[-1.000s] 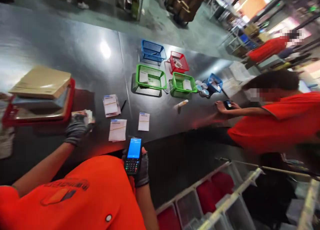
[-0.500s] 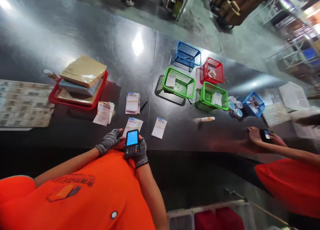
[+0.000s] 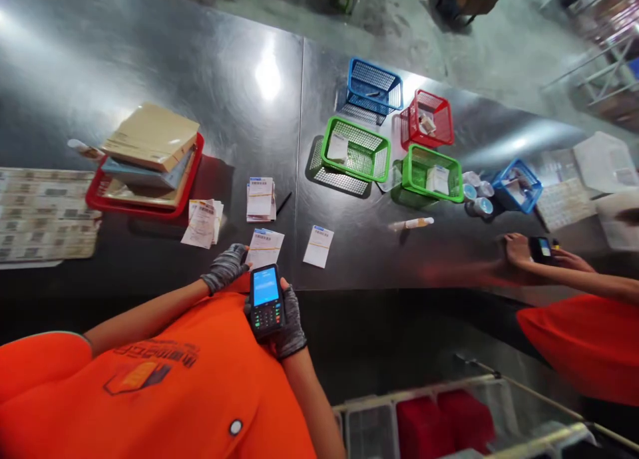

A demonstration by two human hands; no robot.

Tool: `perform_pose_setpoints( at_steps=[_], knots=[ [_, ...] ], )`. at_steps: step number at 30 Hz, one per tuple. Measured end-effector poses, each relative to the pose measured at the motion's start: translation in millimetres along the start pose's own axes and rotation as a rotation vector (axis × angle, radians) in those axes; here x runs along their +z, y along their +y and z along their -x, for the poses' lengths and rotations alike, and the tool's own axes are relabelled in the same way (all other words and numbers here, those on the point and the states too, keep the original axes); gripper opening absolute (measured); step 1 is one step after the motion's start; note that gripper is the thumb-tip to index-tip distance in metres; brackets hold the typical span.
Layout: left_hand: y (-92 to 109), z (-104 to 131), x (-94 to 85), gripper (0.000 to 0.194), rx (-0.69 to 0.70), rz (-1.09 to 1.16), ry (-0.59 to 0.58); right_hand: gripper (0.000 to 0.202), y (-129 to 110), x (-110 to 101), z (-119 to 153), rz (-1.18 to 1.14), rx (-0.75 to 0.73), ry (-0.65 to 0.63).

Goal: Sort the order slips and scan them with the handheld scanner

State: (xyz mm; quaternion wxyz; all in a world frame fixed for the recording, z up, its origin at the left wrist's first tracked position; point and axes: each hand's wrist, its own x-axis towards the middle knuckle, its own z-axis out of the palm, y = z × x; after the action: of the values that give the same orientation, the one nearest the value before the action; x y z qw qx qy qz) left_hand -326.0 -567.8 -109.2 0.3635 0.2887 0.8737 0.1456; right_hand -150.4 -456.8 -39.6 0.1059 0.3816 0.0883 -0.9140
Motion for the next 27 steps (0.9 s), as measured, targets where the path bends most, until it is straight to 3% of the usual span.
perform_pose_setpoints(
  at_steps=[3,6,10,13,16,23,27],
  knots=[
    [-2.7,-1.9,-4.2,0.048,0.055,-0.056,-0.037,0.056,2.0,-1.9,6.0,-0.037,0.006,-0.01],
    [-1.4,-13.2,-5.9,0.058,0.248,-0.213,-0.126,0.058,4.6,-4.1,10.6,-0.013,0.01,-0.018],
    [6.5,-34.9,-5.0,0.065,0.448,-0.35,-0.246,0.063,11.2,-1.1,18.3,0.046,-0.158,0.095],
    [12.9,-46.8,-6.5,0.057,0.459,-0.34,-0.277,0.054,16.7,6.0,25.1,0.102,-0.348,0.202],
    [16.6,-53.0,-11.2,0.044,0.456,-0.311,-0.296,0.042,21.5,12.1,30.1,0.137,-0.474,0.216],
    [19.2,-56.0,-17.7,0.032,0.42,-0.272,-0.326,0.054,33.5,12.2,36.6,0.278,-0.583,0.195],
    [21.5,-54.7,-19.8,0.039,0.428,-0.294,-0.379,0.057,38.6,12.2,40.4,0.342,-0.604,0.212]
  ],
)
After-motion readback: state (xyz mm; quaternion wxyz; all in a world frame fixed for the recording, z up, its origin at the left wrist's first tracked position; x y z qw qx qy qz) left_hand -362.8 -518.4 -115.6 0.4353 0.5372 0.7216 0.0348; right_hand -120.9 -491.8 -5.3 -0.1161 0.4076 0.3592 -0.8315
